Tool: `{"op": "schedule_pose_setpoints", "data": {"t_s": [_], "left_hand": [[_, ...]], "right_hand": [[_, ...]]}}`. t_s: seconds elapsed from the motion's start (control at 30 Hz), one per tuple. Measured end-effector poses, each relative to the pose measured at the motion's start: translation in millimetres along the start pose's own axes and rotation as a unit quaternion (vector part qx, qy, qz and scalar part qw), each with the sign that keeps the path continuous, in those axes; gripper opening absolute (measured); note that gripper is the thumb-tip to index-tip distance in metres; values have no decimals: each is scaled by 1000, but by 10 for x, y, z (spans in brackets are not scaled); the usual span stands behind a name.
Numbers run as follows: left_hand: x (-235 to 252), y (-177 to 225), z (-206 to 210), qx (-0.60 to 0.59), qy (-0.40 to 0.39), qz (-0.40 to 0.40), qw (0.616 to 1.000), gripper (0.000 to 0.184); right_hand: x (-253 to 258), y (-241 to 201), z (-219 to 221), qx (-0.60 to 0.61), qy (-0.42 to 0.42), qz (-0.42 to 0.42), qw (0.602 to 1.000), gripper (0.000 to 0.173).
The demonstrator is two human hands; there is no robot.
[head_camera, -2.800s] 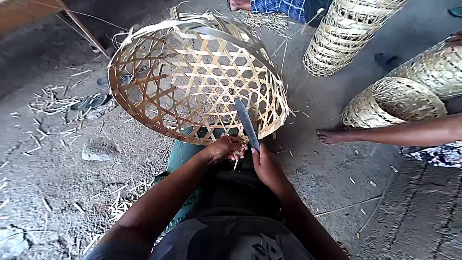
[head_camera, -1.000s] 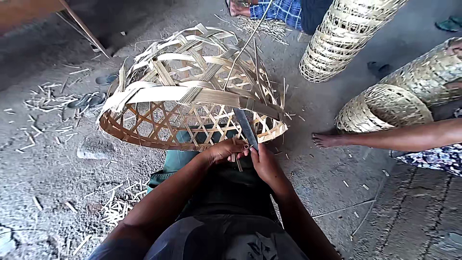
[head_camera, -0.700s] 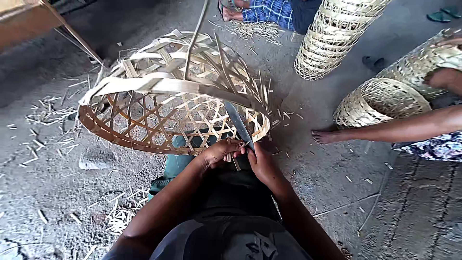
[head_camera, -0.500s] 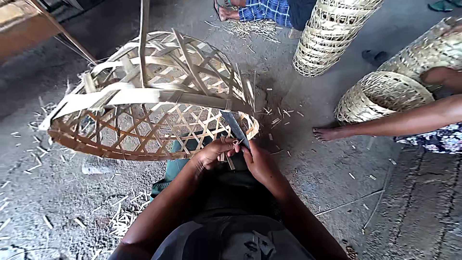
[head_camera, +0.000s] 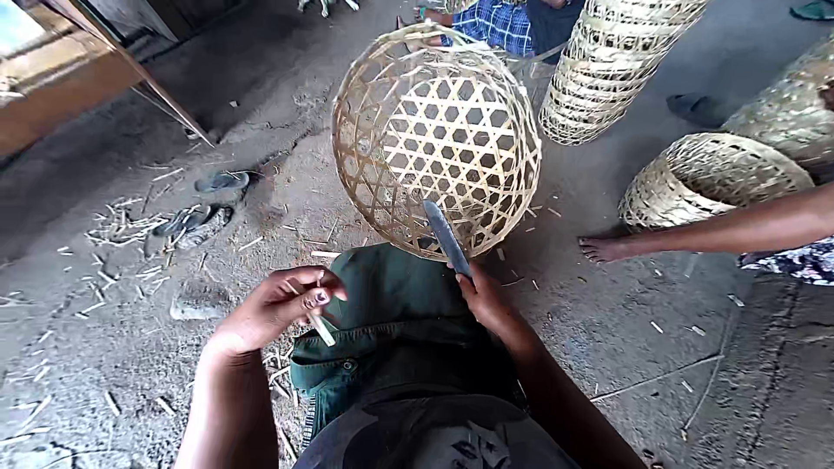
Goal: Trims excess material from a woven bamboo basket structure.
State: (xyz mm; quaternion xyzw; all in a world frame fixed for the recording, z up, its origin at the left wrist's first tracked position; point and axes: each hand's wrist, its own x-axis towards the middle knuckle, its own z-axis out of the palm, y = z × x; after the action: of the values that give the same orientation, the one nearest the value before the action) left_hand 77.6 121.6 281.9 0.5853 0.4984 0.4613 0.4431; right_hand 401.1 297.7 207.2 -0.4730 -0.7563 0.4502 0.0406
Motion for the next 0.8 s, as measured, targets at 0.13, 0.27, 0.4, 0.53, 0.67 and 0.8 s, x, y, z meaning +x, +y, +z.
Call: {"op": "schedule_pose_setpoints", "data": {"t_s": [0.13,0.27,0.4,0.53,0.67,0.8], "left_hand": [[-559,-465,-584,355,180,-361,843,39],[-897,-789,-804,377,263,-493,739,63],[-359,-627,-598,402,266,-362,798,61],[593,-480,-262,444,165,-132,871,48],[1372,-109,348,529,-4,-6,848,67],[1791,-245,675,595,-133,6,792,67]], "right_hand": [[53,32,-98,-11,-28,30,999,39],[99,-52,-206,-38,-53,44,997,36],[183,-102,-321,-50,-79,67,993,35],[275,-114,-415,-104,-117,46,987,36],[274,-179,-477,-146,-124,31,981,37],[282,-142,-480,-131,-123,33,983,37]]}}
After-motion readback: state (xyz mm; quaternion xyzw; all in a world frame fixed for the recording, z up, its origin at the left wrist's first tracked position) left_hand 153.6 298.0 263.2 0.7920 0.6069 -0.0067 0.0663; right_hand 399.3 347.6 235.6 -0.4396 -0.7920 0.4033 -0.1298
